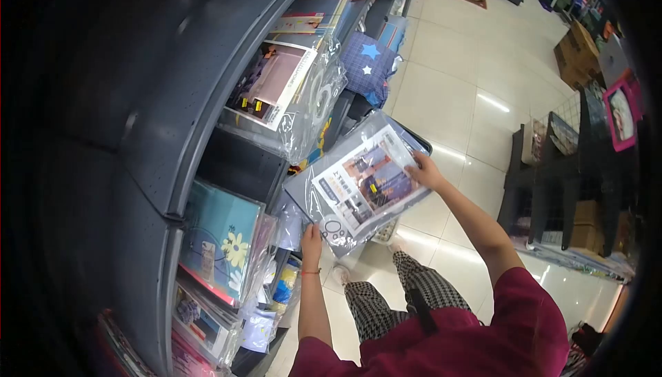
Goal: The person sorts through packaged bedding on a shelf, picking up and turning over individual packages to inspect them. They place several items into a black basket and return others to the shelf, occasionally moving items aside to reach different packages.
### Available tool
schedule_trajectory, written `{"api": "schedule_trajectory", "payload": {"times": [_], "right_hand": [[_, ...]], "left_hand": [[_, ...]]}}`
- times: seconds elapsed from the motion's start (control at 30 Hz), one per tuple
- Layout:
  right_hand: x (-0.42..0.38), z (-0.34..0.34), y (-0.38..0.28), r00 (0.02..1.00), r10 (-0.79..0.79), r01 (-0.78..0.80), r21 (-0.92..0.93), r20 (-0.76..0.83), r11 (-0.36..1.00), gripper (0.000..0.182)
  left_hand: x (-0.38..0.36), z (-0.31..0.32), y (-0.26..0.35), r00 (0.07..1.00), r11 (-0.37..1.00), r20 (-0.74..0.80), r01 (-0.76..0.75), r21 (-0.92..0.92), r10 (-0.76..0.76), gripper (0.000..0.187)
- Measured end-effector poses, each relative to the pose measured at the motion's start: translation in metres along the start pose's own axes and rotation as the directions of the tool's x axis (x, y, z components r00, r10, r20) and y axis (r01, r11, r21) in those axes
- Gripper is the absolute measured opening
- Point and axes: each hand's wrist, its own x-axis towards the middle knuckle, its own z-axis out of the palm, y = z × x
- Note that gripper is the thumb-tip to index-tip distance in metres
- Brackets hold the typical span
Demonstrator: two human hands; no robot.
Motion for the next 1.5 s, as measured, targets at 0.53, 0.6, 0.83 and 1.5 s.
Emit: {"api": "schedule_trajectory", "payload": {"times": [0.53, 0.6, 0.83, 1.5], "right_hand": [[-0.116, -0.017, 0.127, 0.953, -0.003, -0.119, -0.383, -0.303, 0.916, 0.047], [-0.189, -0.022, 0.174, 0.91, 0.394, -0.405, -0.479, -0.13, 0.779, 0.043], [-0.339, -0.011, 0.25, 0.071, 0.863, 0.037, -0.866, 0.5, 0.499, 0.042], [-0.278, 0.045, 0.076, 0.828, 0.554, -0.555, 0.02, -0.088, 0.832, 0.019]], "left_hand": [[-0.103, 0.053, -0.218, 0.949, 0.945, -0.015, 0.313, 0.091, -0.313, 0.031], [-0.161, 0.057, -0.243, 0.929, 0.907, -0.003, 0.363, 0.214, -0.371, 0.027], [-0.259, 0.039, -0.193, 0.613, 0.687, 0.347, 0.711, 0.149, -0.71, 0.029], [-0.184, -0.032, -0.177, 0.749, 0.818, 0.409, 0.574, -0.01, -0.521, 0.031]]}}
